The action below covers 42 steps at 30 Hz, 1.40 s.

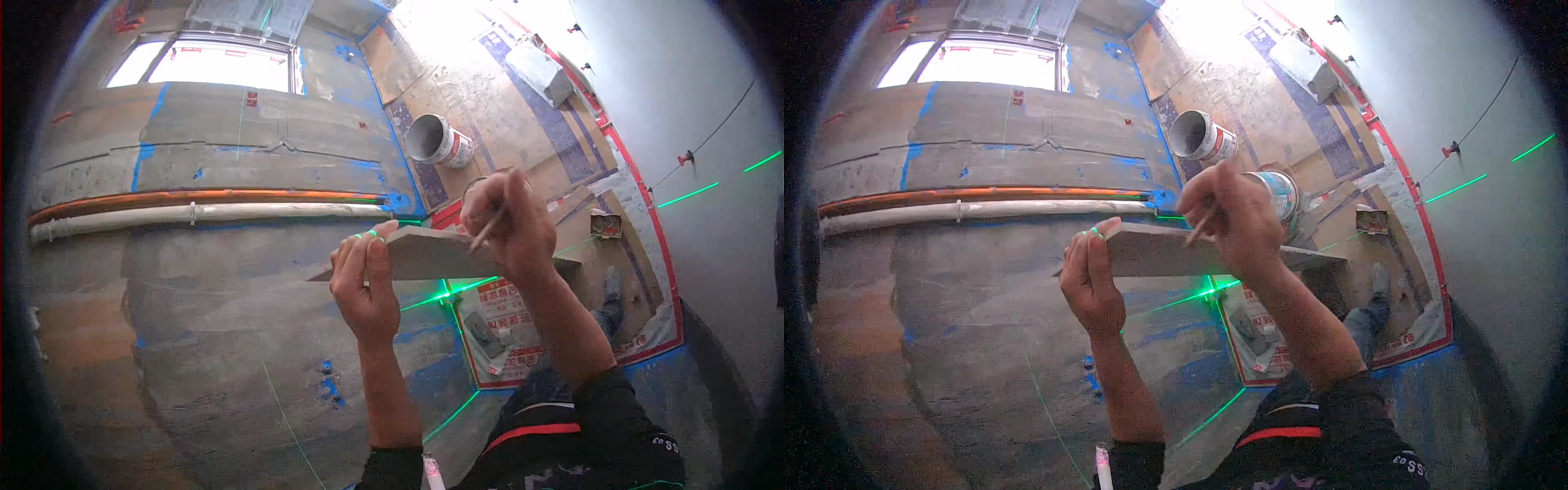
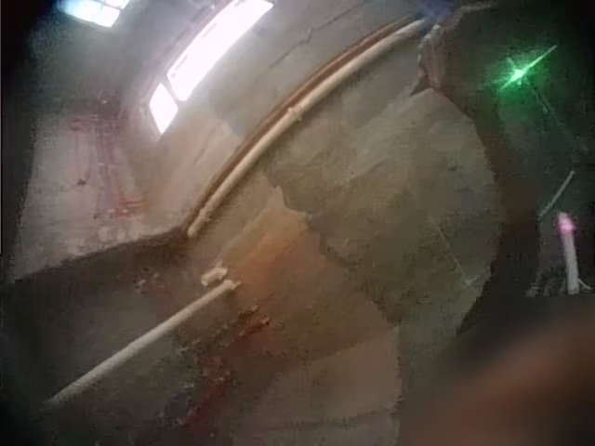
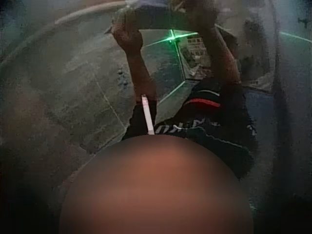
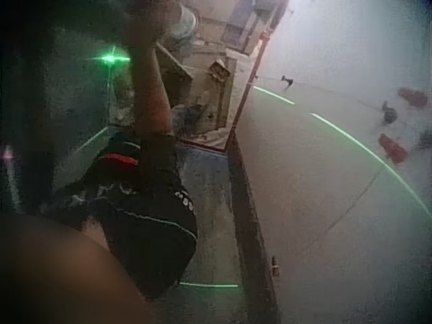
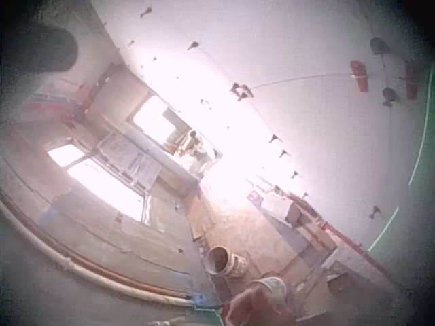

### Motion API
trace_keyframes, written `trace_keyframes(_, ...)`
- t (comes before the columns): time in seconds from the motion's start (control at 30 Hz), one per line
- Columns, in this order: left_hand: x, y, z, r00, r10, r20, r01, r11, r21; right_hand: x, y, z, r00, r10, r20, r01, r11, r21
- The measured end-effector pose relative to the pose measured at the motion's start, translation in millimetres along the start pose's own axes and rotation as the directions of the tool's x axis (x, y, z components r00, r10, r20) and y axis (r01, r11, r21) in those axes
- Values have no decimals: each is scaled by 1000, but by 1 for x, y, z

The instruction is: Measure, mark, and cut a floor tile using a hand saw.

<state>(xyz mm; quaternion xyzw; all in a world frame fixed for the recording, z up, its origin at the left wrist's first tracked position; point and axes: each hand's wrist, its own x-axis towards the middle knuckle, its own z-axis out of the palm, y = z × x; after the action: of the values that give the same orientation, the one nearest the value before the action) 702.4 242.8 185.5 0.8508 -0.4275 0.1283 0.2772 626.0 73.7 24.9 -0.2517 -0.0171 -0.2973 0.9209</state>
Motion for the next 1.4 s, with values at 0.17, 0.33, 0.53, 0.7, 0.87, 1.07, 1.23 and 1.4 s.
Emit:
trace_keyframes(0.17,-8,5,5,997,-46,-55,46,999,12,-3,0,41,986,-167,-6,166,976,139)
trace_keyframes(0.33,-9,7,4,996,-85,-37,86,996,23,-10,0,42,994,-100,-44,101,994,28)
trace_keyframes(0.53,-6,5,8,991,-118,-63,118,993,1,-4,4,45,983,-181,26,182,983,-29)
trace_keyframes(0.7,-8,3,13,990,-113,-83,112,993,-26,-6,5,41,993,-116,-1,116,993,35)
trace_keyframes(0.87,-8,5,12,986,-135,-103,130,990,-48,-6,4,43,993,-118,19,118,993,0)
trace_keyframes(1.07,-9,3,11,986,-138,-90,135,990,-36,-7,10,39,988,-146,44,145,989,27)
trace_keyframes(1.23,-9,1,9,990,-113,-89,112,994,-23,-8,5,46,992,-124,7,125,991,-42)
trace_keyframes(1.4,-12,0,10,990,-110,-93,108,994,-26,-9,7,45,986,-162,35,163,985,-48)
